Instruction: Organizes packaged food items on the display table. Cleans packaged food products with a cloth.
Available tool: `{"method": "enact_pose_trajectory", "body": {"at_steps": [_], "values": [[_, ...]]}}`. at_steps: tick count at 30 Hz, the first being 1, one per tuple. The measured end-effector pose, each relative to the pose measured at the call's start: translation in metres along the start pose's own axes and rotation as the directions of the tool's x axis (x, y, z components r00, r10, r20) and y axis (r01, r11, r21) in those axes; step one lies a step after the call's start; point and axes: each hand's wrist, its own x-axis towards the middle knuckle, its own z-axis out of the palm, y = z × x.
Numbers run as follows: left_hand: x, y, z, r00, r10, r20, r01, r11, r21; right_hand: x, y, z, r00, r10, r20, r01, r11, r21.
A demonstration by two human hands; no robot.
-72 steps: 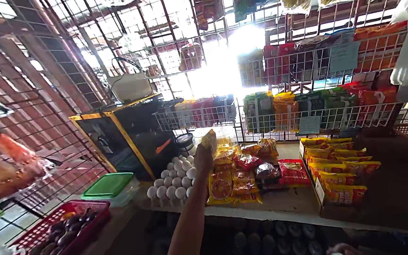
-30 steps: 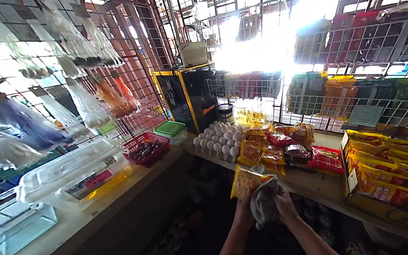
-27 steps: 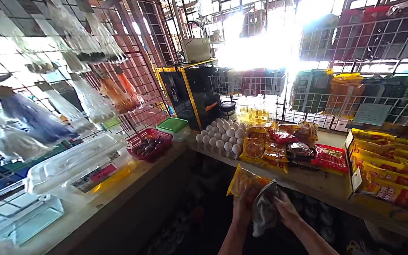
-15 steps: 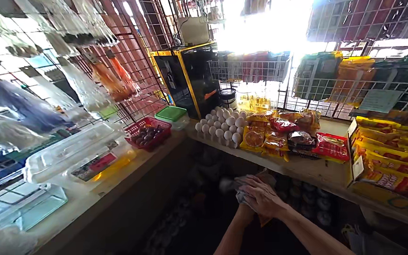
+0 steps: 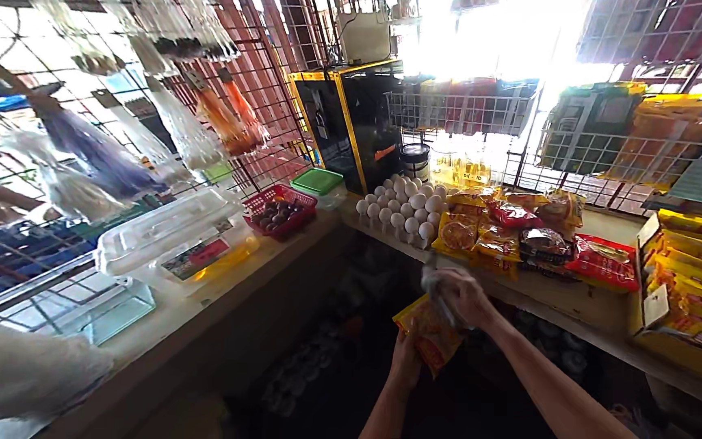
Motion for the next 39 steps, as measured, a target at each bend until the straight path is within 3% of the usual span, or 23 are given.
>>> {"method": "enact_pose_trajectory", "body": {"at_steps": [2,3,4,5,8,10,11,14,16,17,18,20,21,23,24,25,26,27,31,35,37,39], "values": [[-0.003,0.003,0.017,0.999,-0.021,-0.045,0.017,0.996,-0.091,-0.008,0.000,0.034,0.980,-0.144,0.138,0.158,0.982,-0.101],[-0.005,0.005,0.026,0.995,-0.044,-0.090,0.032,0.991,-0.129,-0.012,0.011,0.051,0.971,-0.198,0.133,0.218,0.964,-0.156],[-0.006,0.004,0.030,0.993,-0.051,-0.106,0.036,0.990,-0.139,-0.014,0.025,0.063,0.970,-0.241,0.040,0.245,0.955,-0.167],[-0.005,0.004,0.031,0.995,-0.044,-0.094,0.031,0.990,-0.138,-0.014,0.038,0.065,0.975,-0.218,-0.039,0.211,0.969,-0.130],[-0.003,0.004,0.025,0.993,0.010,-0.121,-0.030,0.986,-0.165,-0.008,0.051,0.039,0.981,0.183,-0.065,-0.183,0.983,0.006],[0.003,0.010,0.024,0.979,0.071,-0.191,-0.106,0.977,-0.183,-0.007,0.043,0.029,0.952,0.238,-0.194,-0.237,0.971,0.031],[0.006,0.012,0.026,0.973,0.088,-0.212,-0.128,0.975,-0.182,-0.010,0.032,0.030,0.950,0.185,-0.251,-0.180,0.983,0.045],[0.002,0.012,0.050,0.968,0.075,-0.238,-0.112,0.983,-0.146,-0.020,0.008,0.057,0.973,-0.086,-0.213,0.087,0.996,-0.004],[-0.002,0.010,0.062,0.972,0.055,-0.229,-0.102,0.975,-0.196,-0.022,0.020,0.082,0.921,-0.218,-0.322,0.196,0.976,-0.099],[-0.002,0.008,0.064,0.969,0.057,-0.242,-0.111,0.970,-0.217,-0.022,0.030,0.086,0.896,-0.218,-0.387,0.195,0.976,-0.098],[-0.001,0.005,0.064,0.965,0.078,-0.249,-0.138,0.963,-0.231,-0.024,0.040,0.085,0.890,-0.158,-0.427,0.148,0.987,-0.057],[0.001,-0.001,0.057,0.956,0.148,-0.255,-0.210,0.949,-0.236,-0.032,0.054,0.077,0.887,0.109,-0.448,-0.064,0.992,0.113],[0.002,-0.001,0.055,0.947,0.186,-0.261,-0.248,0.941,-0.230,-0.036,0.057,0.071,0.853,0.299,-0.427,-0.209,0.947,0.246],[0.005,0.003,0.053,0.939,0.245,-0.240,-0.300,0.927,-0.224,-0.042,0.062,0.063,0.743,0.624,-0.242,-0.393,0.699,0.598],[0.007,0.004,0.051,0.942,0.256,-0.216,-0.304,0.924,-0.231,-0.047,0.062,0.061,0.728,0.678,-0.096,-0.389,0.525,0.757],[0.008,0.003,0.049,0.950,0.254,-0.180,-0.293,0.926,-0.238,-0.053,0.060,0.062,0.762,0.647,0.024,-0.347,0.377,0.859],[0.008,0.001,0.045,0.960,0.248,-0.132,-0.274,0.931,-0.241,-0.057,0.059,0.062,0.818,0.569,0.087,-0.294,0.283,0.913],[0.007,-0.001,0.041,0.968,0.237,-0.084,-0.251,0.940,-0.231,-0.058,0.057,0.060,0.848,0.523,0.081,-0.255,0.270,0.929],[0.002,0.000,0.003,0.958,0.204,0.201,-0.202,0.979,-0.030,-0.049,0.036,0.030,0.833,0.546,-0.088,-0.259,0.526,0.810],[0.001,0.014,-0.028,0.860,0.057,0.508,-0.132,0.985,0.112,-0.045,0.028,0.006,0.919,0.378,-0.112,-0.214,0.717,0.663],[0.006,0.021,-0.033,0.864,0.067,0.499,-0.160,0.977,0.145,-0.041,0.025,-0.001,0.950,0.308,-0.050,-0.224,0.784,0.579],[0.015,0.032,-0.037,0.872,0.148,0.467,-0.300,0.914,0.271,-0.038,0.019,-0.004,0.970,0.236,0.053,-0.232,0.848,0.477]]}}
